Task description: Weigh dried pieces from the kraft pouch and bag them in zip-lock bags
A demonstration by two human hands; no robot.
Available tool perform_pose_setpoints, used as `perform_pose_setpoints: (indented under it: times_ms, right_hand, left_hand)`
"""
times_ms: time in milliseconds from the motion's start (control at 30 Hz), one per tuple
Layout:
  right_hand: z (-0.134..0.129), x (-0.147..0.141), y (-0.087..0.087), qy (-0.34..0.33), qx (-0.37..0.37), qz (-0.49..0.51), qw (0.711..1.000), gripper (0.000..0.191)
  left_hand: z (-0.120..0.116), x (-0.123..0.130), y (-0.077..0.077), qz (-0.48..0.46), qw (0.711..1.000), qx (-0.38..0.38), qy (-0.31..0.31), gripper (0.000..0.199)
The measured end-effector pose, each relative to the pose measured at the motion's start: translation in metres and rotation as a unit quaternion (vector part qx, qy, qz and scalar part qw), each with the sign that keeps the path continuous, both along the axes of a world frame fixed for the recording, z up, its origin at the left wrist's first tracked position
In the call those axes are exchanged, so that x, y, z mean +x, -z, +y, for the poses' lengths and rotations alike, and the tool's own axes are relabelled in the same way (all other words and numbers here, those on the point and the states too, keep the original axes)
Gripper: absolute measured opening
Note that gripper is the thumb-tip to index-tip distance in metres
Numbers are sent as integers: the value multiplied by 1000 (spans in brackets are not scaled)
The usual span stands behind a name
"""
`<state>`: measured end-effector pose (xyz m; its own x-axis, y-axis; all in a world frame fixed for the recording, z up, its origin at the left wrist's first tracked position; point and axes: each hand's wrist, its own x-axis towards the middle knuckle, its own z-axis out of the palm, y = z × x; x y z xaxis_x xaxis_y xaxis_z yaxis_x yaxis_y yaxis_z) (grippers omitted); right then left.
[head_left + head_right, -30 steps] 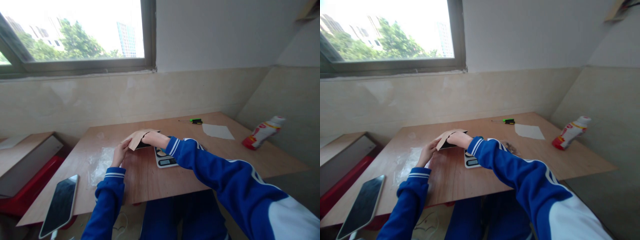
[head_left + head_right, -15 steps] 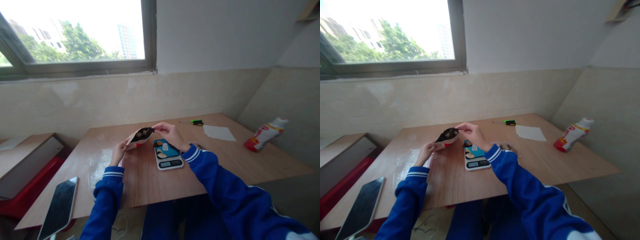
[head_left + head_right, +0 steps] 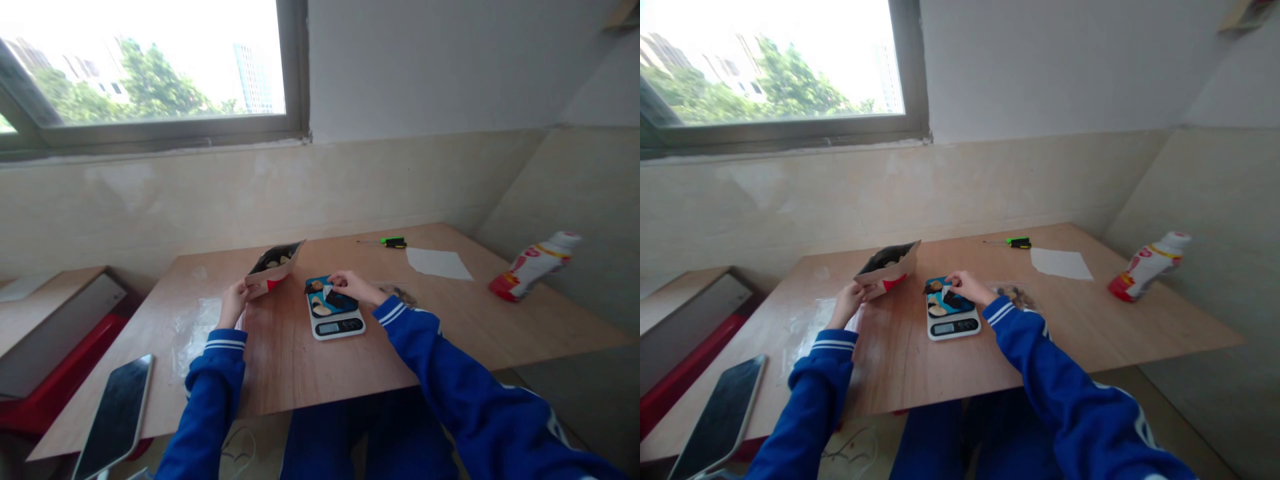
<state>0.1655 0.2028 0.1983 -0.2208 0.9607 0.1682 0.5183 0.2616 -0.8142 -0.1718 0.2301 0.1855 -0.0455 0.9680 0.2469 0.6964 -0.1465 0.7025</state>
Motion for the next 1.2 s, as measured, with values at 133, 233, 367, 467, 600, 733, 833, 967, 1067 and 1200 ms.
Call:
perform_pose_setpoints:
  times_ms: [133, 233, 367, 467, 600, 733, 833, 967, 1067, 1200]
  right_hand:
    - [-7, 8, -7, 40, 57, -19, 997, 20]
    - [-22, 24, -14, 61, 82, -16, 995, 24]
    - [-63, 47, -16, 102, 76, 10, 992, 27]
    - [-107, 58, -9, 143, 45, 58, 987, 28]
    - [-166, 60, 11, 219, -39, 113, 968, 34]
    - [-200, 53, 18, 241, -108, 205, 942, 45]
    - [-207, 47, 10, 224, -124, 269, 929, 45]
    - [-209, 45, 0, 252, -108, 318, 907, 42]
    - [-211, 46, -2, 262, -111, 354, 891, 40]
    - [-215, 50, -2, 262, -124, 395, 872, 38]
  left_hand:
    - [1, 2, -1, 26, 999, 5, -20, 29]
    - [6, 2, 0, 46, 998, 7, -44, 32]
    - [16, 1, 1, 69, 994, -2, -84, 32]
    - [22, 1, 1, 80, 991, -11, -107, 34]
    - [26, 9, 1, 96, 987, -20, -129, 37]
    - [27, 22, 3, 106, 983, -31, -150, 39]
    - [27, 27, 2, 106, 982, -37, -153, 40]
    - [25, 27, -2, 102, 983, -32, -151, 44]
    - [19, 24, -7, 107, 982, -11, -157, 49]
    - [-9, 12, -7, 134, 979, 6, -154, 49]
